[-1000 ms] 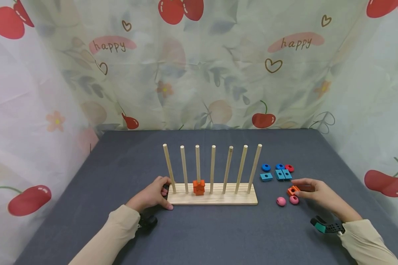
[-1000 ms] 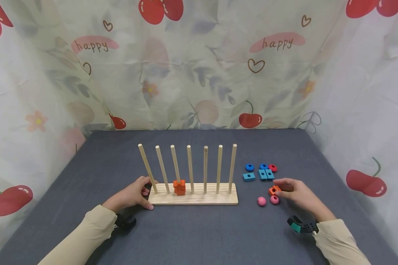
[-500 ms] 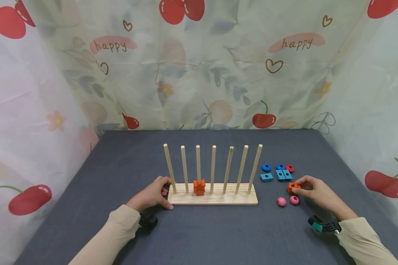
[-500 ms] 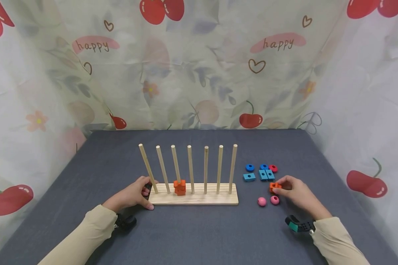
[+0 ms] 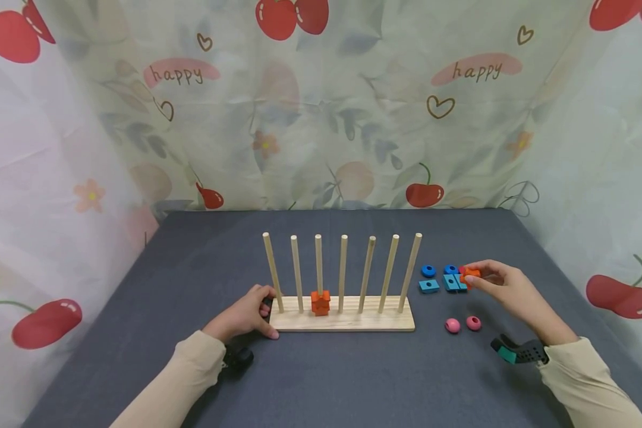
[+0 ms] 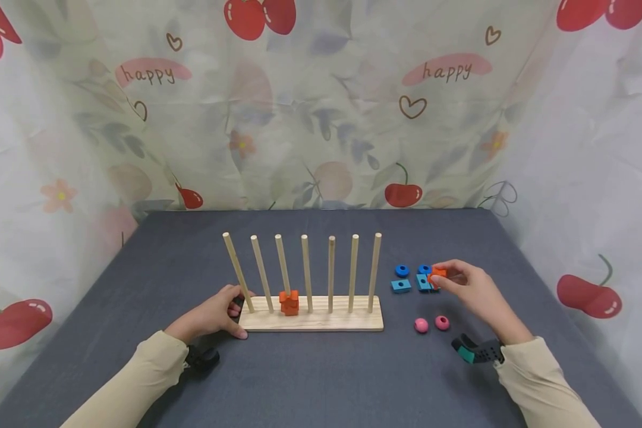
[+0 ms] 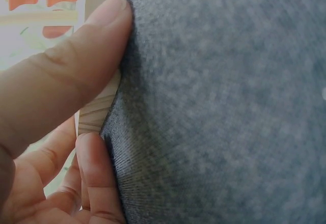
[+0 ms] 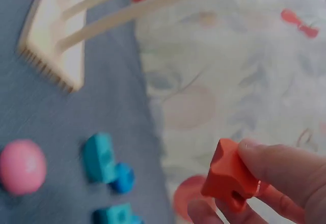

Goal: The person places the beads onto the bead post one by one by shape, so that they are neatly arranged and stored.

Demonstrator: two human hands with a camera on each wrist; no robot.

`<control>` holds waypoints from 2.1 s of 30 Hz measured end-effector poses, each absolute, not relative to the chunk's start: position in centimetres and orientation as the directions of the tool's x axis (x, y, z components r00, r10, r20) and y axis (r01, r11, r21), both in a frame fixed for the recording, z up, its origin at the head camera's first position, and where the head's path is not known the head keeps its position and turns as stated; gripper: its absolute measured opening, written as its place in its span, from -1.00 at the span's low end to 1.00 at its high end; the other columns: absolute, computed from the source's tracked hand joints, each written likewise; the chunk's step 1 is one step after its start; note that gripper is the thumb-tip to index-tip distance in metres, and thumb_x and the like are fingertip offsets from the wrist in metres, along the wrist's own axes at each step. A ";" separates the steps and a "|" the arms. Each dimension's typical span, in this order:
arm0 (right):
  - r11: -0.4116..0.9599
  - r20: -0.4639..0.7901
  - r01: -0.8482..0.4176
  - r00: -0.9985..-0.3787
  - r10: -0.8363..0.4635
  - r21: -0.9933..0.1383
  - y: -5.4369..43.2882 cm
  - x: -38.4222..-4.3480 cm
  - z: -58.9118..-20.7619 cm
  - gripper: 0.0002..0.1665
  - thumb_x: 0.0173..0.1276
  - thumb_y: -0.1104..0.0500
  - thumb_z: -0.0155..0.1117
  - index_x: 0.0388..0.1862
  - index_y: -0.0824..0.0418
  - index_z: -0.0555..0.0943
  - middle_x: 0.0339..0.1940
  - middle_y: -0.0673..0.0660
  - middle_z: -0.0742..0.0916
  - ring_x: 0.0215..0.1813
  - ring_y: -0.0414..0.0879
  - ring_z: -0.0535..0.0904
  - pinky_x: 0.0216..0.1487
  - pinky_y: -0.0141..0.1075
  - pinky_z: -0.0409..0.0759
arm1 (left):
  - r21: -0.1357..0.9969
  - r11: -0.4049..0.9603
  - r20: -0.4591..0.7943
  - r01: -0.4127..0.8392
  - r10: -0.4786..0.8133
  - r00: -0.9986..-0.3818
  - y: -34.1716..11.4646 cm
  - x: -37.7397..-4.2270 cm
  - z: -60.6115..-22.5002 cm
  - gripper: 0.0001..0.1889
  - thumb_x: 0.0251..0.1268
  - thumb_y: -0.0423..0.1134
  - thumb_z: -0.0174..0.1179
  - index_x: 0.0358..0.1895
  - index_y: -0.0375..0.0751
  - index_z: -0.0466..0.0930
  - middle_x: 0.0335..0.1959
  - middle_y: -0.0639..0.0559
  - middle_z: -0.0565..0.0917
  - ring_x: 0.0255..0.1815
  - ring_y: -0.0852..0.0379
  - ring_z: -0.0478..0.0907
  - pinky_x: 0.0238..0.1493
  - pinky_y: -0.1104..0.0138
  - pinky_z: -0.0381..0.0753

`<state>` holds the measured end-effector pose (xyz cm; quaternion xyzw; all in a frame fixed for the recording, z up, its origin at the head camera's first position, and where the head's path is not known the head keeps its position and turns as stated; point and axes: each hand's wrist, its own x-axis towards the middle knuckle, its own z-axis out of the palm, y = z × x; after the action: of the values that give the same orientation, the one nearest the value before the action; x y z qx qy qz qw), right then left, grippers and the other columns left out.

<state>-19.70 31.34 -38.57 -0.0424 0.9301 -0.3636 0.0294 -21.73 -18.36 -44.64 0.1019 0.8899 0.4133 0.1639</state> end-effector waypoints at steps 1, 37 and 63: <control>0.731 -0.016 -0.059 -0.995 -0.095 -0.680 31.1 -19.6 -38.1 -0.35 0.39 -0.20 0.16 0.24 0.22 0.47 -0.01 0.21 0.69 -0.11 -0.13 0.62 -0.11 -0.13 0.50 | 0.768 0.640 -0.210 0.041 0.311 -0.927 -18.3 -21.8 -44.7 -0.23 -0.40 -0.39 0.64 0.06 -0.30 0.45 -0.06 -0.13 0.34 -0.14 0.04 0.38 -0.12 0.32 0.42; 0.158 0.624 -0.638 -0.770 -0.135 -0.753 17.4 -16.7 -25.0 -0.61 0.23 0.40 0.35 0.05 0.27 0.55 -0.04 0.02 0.67 -0.02 -0.19 0.62 0.00 -0.47 0.55 | 0.748 0.662 -0.218 0.043 0.305 -0.927 -18.4 -21.7 -44.7 -0.24 -0.35 -0.42 0.62 0.08 -0.29 0.44 -0.04 -0.13 0.35 -0.13 0.04 0.39 -0.10 0.26 0.45; 0.082 0.632 -0.653 -0.752 -0.190 -0.753 8.8 -18.4 -29.4 -0.53 0.30 0.39 0.26 0.19 0.36 0.46 0.08 0.22 0.62 0.03 -0.15 0.62 0.10 -0.33 0.56 | 0.763 0.646 -0.215 0.031 0.299 -0.930 -18.5 -21.9 -45.2 -0.24 -0.38 -0.41 0.63 0.06 -0.28 0.45 -0.06 -0.11 0.35 -0.14 0.05 0.37 -0.12 0.29 0.42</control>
<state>-18.43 8.79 -29.40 -0.2967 0.7106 -0.6090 -0.1903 -21.85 -18.46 -45.19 0.0926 0.8923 0.4105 0.1633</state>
